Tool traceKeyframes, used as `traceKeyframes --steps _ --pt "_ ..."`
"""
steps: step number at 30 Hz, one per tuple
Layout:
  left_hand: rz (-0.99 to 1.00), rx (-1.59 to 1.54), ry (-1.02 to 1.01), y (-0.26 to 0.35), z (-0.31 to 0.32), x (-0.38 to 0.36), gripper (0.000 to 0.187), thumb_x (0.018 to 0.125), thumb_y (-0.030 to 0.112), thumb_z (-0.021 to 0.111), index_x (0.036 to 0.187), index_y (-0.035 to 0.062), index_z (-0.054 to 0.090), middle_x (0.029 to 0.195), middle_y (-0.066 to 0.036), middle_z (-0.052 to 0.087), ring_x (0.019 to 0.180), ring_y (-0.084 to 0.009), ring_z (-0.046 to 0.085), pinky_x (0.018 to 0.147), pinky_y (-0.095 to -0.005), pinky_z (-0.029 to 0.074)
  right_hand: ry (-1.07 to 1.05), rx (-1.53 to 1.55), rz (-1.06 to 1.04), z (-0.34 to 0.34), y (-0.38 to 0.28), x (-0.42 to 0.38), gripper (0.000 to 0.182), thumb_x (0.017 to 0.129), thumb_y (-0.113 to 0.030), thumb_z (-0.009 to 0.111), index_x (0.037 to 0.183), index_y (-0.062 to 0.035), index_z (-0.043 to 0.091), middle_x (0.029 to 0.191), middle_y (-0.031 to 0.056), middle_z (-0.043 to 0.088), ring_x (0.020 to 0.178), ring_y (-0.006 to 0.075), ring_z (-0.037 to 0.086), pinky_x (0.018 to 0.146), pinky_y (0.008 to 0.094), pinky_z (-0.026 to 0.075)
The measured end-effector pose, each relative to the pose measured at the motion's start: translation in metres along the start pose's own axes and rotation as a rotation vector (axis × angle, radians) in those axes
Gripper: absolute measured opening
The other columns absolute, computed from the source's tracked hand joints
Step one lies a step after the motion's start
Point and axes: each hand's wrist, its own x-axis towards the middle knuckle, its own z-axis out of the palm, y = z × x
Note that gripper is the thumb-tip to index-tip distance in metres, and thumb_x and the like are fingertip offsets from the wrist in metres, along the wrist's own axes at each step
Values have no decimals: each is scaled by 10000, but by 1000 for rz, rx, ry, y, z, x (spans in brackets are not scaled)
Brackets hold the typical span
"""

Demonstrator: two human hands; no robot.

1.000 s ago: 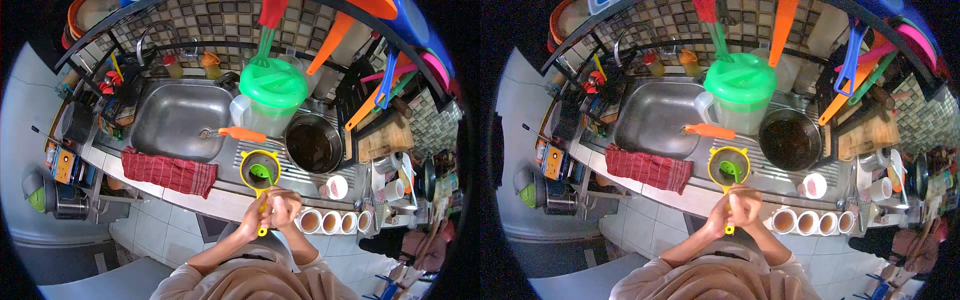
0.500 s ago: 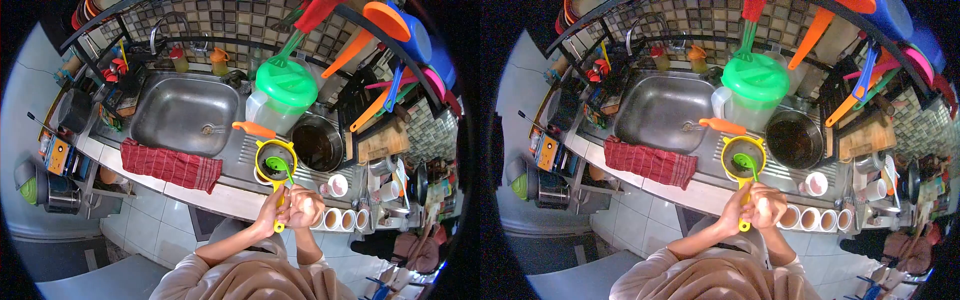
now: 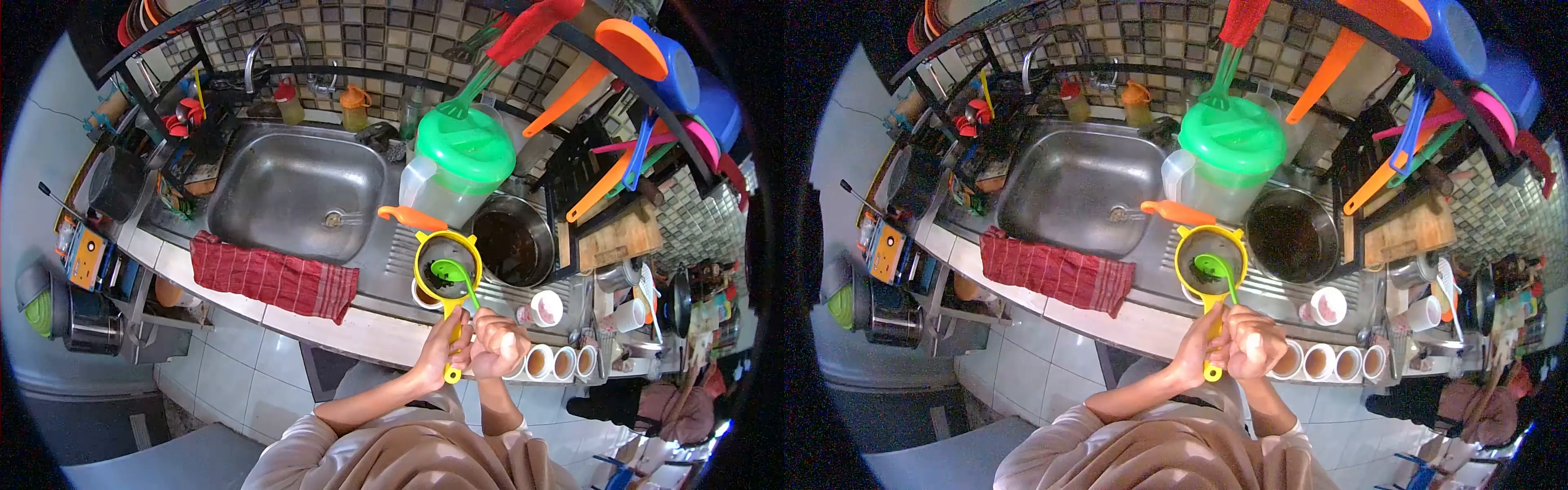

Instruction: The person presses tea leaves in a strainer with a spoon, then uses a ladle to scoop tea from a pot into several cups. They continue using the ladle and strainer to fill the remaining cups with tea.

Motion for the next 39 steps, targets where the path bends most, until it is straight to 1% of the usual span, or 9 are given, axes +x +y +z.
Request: traceKeyframes --steps 3,15,18,22,24,27,35,37,39 --pt "-5 2 9 0 1 3 248 920 366 346 838 134 378 513 47 263 362 -41 230 333 -176 205 -14 4 -11 -4 0 3 364 749 -82 398 421 -19 255 365 50 315 304 138 270 364 282 253" --pt "29 64 90 2 7 -1 273 921 345 349 787 119 425 561 51 338 393 -25 291 338 -163 203 -51 -26 -1 -1 2 7 418 804 -127 386 402 -21 334 342 57 371 282 151 356 369 288 304" --pt "13 73 74 3 8 0 282 917 355 354 781 118 420 551 50 337 388 -28 291 338 -165 203 -27 -44 26 5 -4 11 439 823 -166 398 442 -81 197 375 6 236 314 109 198 374 281 209" --pt "20 67 45 2 9 -1 283 913 370 360 794 118 411 535 47 323 381 -38 287 338 -170 206 -31 -9 52 -5 -3 12 430 813 -147 388 408 -23 318 349 53 350 288 159 348 369 295 309" --pt "7 111 60 2 10 -3 278 915 375 350 813 121 396 527 39 307 380 -50 285 340 -178 212 -9 -36 6 -1 -3 13 457 845 -177 391 442 -89 195 372 -2 228 305 111 187 374 282 202" --pt "-31 95 73 2 10 -7 259 924 367 333 821 130 342 488 36 225 350 -54 206 334 -197 175 9 -18 23 -3 -2 12 460 854 -190 389 447 -93 196 372 -6 220 305 108 183 374 283 194" --pt "-81 127 178 1 3 -6 279 913 398 348 811 139 354 488 40 243 351 -53 217 327 -189 170 7 -13 83 -4 6 0 449 858 -169 377 452 -86 203 370 -3 217 297 119 185 368 287 212" --pt "-10 199 209 -1 -2 -4 286 911 409 348 807 143 354 488 40 247 345 -52 220 326 -182 178 -31 25 92 -7 8 -4 404 815 -120 412 435 -4 341 366 46 332 310 162 310 368 310 292" --pt "-12 214 233 2 -1 -5 286 910 407 352 799 144 355 486 43 251 344 -49 223 324 -183 177 -46 8 63 -5 10 -6 380 800 -102 424 441 -2 354 379 53 348 321 169 323 371 314 293"
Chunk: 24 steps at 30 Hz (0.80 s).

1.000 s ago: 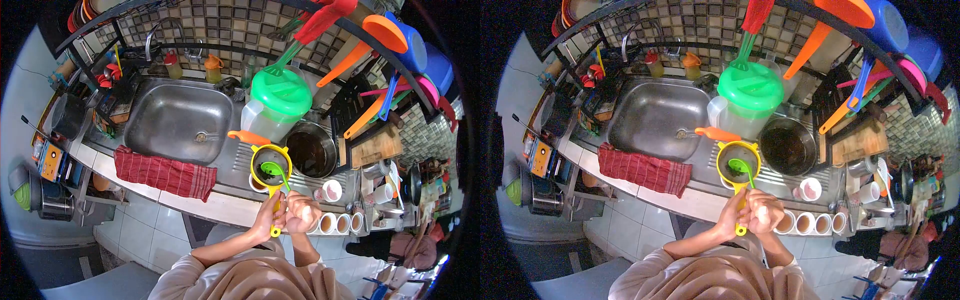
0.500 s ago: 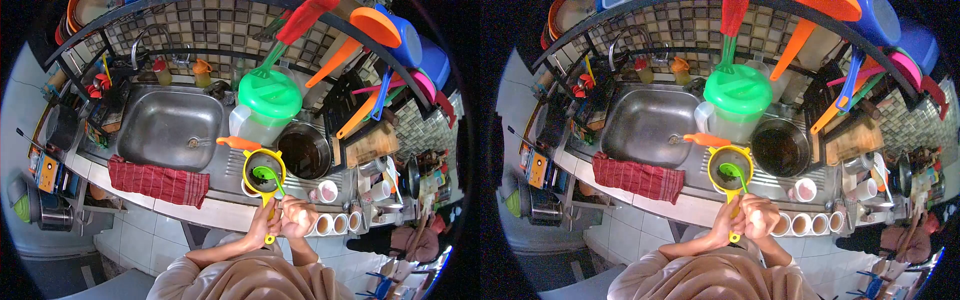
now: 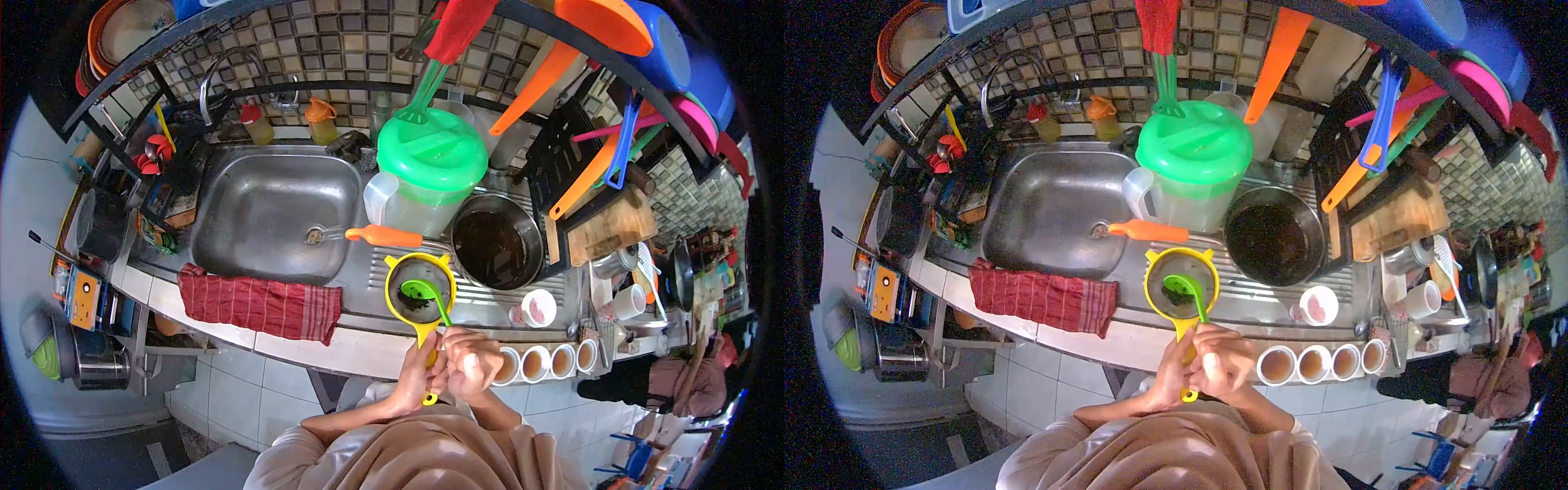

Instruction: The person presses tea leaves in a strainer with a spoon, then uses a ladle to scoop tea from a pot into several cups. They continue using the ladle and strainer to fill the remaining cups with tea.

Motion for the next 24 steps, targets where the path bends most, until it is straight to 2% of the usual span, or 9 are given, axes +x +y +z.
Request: traceKeyframes --steps 2,6,10,12,13,16,17,20,24 --pt "-2 13 20 -1 -5 1 285 910 405 355 792 145 356 484 47 255 343 -47 226 322 -183 176 -18 -20 -29 1 3 -2 356 784 -85 436 446 1 366 392 60 364 333 176 336 374 318 295" --pt "42 115 -5 -10 -29 15 325 912 393 353 717 133 361 478 57 268 348 -41 242 318 -191 162 -210 -95 -22 -8 18 -12 251 718 -35 468 474 13 432 486 113 467 391 223 418 411 319 344" --pt "-104 -37 -47 -3 -41 8 290 915 380 349 766 131 365 488 54 248 367 -43 211 334 -191 152 -306 -127 -50 -8 17 -9 249 739 -53 462 500 14 442 483 122 479 410 229 467 450 340 398" --pt "-147 -100 -142 -2 -43 7 256 917 368 348 816 134 368 504 52 228 382 -44 191 342 -192 143 -149 -61 -14 -2 10 -2 387 812 -167 430 462 -14 365 394 70 375 337 173 351 388 298 299" --pt "-146 -102 -143 -2 -45 8 256 917 368 348 816 134 368 504 52 228 382 -44 191 342 -192 143 -49 -88 -39 -1 11 -4 376 790 -186 445 469 -23 335 400 57 345 348 169 312 405 310 283" --pt "-181 -108 -186 -5 -50 13 247 917 371 347 843 137 375 517 50 218 389 -44 182 347 -193 139 22 -44 -120 -13 7 -5 381 780 -185 447 470 -40 280 397 27 293 342 153 240 426 334 286" --pt "-180 -110 -191 -6 -52 14 250 915 376 351 845 137 378 519 49 223 391 -44 188 348 -194 146 32 -86 -91 -16 0 -2 364 783 -198 444 501 -57 262 436 11 275 402 138 230 519 354 316" --pt "-185 -123 -196 -7 -52 14 256 911 385 359 847 139 382 524 47 233 394 -46 198 352 -198 159 115 -199 -212 -33 -1 15 324 792 -211 428 541 -71 278 500 0 240 488 133 234 603 331 292" --pt "-191 -125 -200 -7 -53 14 266 905 399 368 846 141 386 530 47 240 400 -50 208 359 -201 173 277 -254 -138 -63 5 31 298 796 -228 414 572 -88 276 542 -1 228 571 136 242 630 308 245"
